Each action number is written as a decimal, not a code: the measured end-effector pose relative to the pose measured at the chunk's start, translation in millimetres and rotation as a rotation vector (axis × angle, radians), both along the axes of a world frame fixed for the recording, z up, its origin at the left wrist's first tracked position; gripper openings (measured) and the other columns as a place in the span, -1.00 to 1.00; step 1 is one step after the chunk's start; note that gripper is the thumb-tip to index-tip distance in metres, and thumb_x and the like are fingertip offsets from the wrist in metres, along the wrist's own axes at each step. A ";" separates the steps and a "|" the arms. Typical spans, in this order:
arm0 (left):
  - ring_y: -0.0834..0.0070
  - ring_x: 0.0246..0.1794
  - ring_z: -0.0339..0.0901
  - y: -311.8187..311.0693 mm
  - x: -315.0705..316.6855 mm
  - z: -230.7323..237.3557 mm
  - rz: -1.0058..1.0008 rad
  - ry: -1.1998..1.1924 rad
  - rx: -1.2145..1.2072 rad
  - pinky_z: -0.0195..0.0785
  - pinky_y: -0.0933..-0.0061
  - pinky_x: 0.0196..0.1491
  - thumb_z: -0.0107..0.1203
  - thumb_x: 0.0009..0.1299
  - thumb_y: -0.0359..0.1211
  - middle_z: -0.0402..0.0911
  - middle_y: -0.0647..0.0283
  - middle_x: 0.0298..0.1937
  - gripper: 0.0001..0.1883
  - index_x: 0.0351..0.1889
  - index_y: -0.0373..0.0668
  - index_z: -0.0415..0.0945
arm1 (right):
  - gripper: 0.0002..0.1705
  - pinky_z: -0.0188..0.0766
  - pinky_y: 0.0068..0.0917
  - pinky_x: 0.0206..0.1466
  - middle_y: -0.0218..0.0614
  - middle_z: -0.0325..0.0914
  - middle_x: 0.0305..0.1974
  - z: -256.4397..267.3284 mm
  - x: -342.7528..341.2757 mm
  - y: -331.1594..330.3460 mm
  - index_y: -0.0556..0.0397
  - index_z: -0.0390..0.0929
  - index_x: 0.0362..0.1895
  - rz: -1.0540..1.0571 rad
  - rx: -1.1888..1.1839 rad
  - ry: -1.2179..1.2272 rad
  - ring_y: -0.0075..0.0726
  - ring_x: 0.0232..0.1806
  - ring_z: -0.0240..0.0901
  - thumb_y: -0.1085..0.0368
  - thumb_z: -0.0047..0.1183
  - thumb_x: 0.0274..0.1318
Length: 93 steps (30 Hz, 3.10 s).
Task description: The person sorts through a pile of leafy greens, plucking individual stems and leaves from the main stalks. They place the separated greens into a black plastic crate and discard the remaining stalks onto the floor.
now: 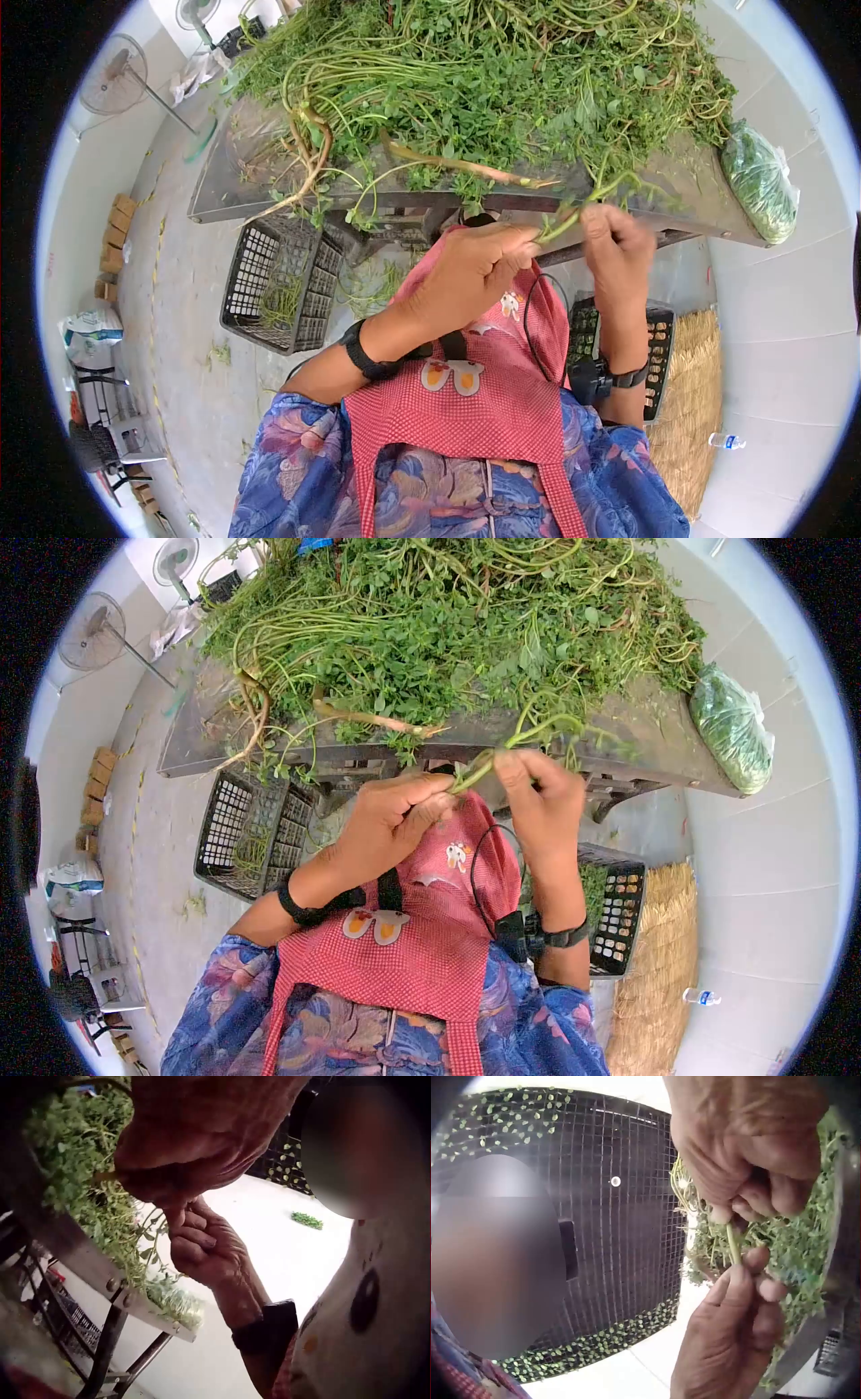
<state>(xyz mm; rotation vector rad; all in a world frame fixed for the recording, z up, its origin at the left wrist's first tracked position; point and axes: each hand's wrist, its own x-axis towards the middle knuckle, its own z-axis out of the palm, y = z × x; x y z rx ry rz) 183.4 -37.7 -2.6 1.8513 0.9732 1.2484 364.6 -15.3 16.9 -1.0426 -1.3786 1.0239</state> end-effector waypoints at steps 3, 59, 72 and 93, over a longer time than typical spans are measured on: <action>0.17 -0.54 0.40 1.7 0.1 -12.4 0.067 0.058 0.091 0.29 0.35 -0.43 -0.02 0.36 -0.37 0.44 0.02 -0.46 -0.77 -0.10 -0.31 0.47 | -0.90 0.26 -0.65 -0.46 -0.47 0.49 -0.57 -6.0 0.8 -4.6 0.17 0.60 -0.38 -0.361 0.306 -0.291 -0.61 -0.53 0.35 0.39 0.10 0.03; 0.29 -0.51 0.50 15.9 -7.3 -22.4 0.227 0.130 0.166 0.33 0.48 -0.40 0.05 0.32 -0.37 0.52 0.11 -0.46 -0.83 -0.25 -0.29 0.53 | -0.84 0.25 -0.63 -0.51 -0.47 0.38 -0.61 -18.8 -32.1 20.3 0.16 0.50 -0.26 0.121 0.309 -0.269 -0.57 -0.60 0.30 0.36 0.08 0.07; 0.48 -0.55 0.45 15.2 -3.6 -26.5 0.231 0.097 0.209 0.32 0.52 -0.44 0.06 0.31 -0.43 0.49 0.19 -0.55 -0.84 -0.22 -0.32 0.55 | -0.74 0.36 -0.56 -0.39 -0.50 0.53 -0.50 -12.7 -26.8 9.6 0.18 0.53 -0.13 0.144 0.054 -0.188 -0.56 -0.48 0.41 0.30 0.04 0.12; 0.74 -0.52 0.35 6.8 -12.6 -31.4 0.126 -0.144 -0.218 0.19 0.71 -0.46 0.00 0.39 -0.38 0.51 0.37 -0.50 -0.80 -0.19 -0.32 0.57 | -0.76 0.33 -0.60 -0.28 -0.41 0.53 -0.40 -65.9 4.0 22.1 0.16 0.54 -0.15 -0.297 0.182 -0.259 -0.61 -0.34 0.35 0.38 0.10 0.04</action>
